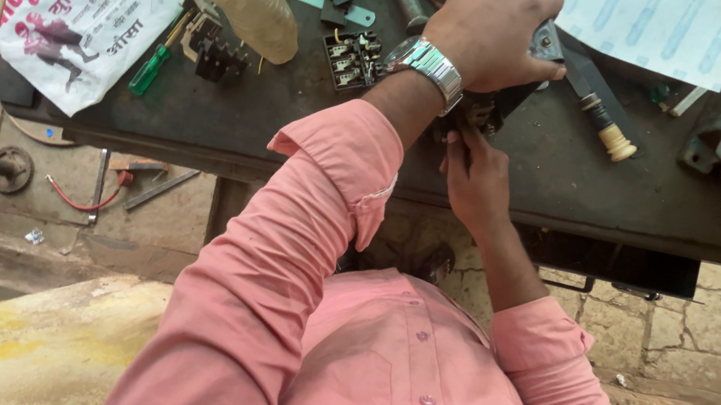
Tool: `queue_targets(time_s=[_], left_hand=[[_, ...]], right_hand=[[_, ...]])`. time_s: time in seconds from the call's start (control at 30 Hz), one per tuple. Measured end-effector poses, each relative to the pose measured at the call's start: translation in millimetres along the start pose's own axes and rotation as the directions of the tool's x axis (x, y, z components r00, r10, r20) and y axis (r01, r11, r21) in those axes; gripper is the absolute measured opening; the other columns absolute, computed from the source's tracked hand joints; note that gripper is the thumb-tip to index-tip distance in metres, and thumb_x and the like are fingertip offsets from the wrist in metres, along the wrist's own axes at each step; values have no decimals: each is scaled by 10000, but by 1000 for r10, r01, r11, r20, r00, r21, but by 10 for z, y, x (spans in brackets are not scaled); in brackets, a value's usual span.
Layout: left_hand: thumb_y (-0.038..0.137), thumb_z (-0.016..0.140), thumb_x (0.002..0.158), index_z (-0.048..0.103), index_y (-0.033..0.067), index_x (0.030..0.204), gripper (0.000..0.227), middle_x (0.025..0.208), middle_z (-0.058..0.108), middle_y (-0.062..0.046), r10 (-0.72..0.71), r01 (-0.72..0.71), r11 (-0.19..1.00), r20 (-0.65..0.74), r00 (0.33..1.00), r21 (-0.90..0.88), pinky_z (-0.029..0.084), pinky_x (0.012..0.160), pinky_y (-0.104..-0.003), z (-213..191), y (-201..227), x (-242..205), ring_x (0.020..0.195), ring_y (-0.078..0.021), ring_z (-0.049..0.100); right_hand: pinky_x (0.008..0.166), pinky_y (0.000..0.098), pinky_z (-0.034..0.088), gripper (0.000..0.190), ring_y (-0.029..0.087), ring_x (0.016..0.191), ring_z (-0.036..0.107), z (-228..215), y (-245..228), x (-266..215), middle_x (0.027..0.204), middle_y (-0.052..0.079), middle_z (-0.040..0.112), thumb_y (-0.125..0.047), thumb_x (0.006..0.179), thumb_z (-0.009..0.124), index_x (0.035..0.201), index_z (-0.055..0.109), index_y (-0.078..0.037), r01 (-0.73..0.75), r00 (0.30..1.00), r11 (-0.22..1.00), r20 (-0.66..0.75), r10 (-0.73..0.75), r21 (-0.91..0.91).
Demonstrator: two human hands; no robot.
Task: The person scrapes a small black electrical component with a metal tool, then pours liquid from a plastic bottle onto the component. They use a toothbrush to scrub the component and its contacts, repeating the process on another similar component. The work is performed on a cluttered workbench with tools and parts visible.
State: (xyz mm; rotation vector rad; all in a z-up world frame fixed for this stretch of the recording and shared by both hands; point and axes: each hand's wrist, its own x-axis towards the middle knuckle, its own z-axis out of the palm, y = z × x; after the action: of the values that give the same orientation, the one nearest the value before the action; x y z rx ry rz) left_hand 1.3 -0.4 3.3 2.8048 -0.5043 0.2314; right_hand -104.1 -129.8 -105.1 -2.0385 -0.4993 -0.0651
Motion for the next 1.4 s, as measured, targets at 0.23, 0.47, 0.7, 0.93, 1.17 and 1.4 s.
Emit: queue_targets(time_s=[0.23,0.47,0.7,0.93,1.17,1.4], left_hand=[[631,704,832,613,158,1180,595,907,744,-116,-69,71,997,110,992,-14,569,719,-480,-131,92,-38,867,-328,725],[636,676,862,624,131,1151,584,965,750,-131,-87,90,996,203,975,-7,576,749,-474,-230,187,-108,917,-324,728],[646,669,838,616,135,1160,607,960,753,-125,-95,97,995,206,974,-2,574,754,-473,-267,185,-77,923,-325,724],[650,659,859,606,123,1169,614,968,755,-124,-112,114,994,224,968,4,583,752,-467,-278,173,-54,920,-319,733],[647,675,830,611,125,1149,615,937,752,-133,-78,79,997,194,978,1,576,735,-480,-330,211,-70,900,-334,727],[639,667,833,609,129,1152,604,965,750,-134,-109,111,994,241,964,7,570,769,-474,-355,207,-47,939,-329,721]], right_hand=[[867,607,499,633,520,951,635,57,232,-3,1122,295,686,-253,905,612,1510,467,-139,-116,965,917,176,196,-382],[813,600,528,754,492,910,660,176,336,-66,963,278,701,-273,815,658,1523,434,-146,-98,976,913,142,166,-396],[780,585,535,745,470,868,673,147,312,2,928,263,708,-270,820,683,1516,443,-152,-58,979,872,145,146,-487],[707,574,542,740,453,794,681,124,334,27,877,232,709,-278,815,707,1502,462,-156,12,987,850,144,75,-527],[624,533,548,687,406,714,691,125,349,30,830,192,710,-281,809,728,1459,527,-182,88,996,831,68,-61,-549],[610,518,545,724,383,701,692,126,391,38,790,162,710,-277,779,735,1467,531,-179,106,993,800,99,-58,-590]])
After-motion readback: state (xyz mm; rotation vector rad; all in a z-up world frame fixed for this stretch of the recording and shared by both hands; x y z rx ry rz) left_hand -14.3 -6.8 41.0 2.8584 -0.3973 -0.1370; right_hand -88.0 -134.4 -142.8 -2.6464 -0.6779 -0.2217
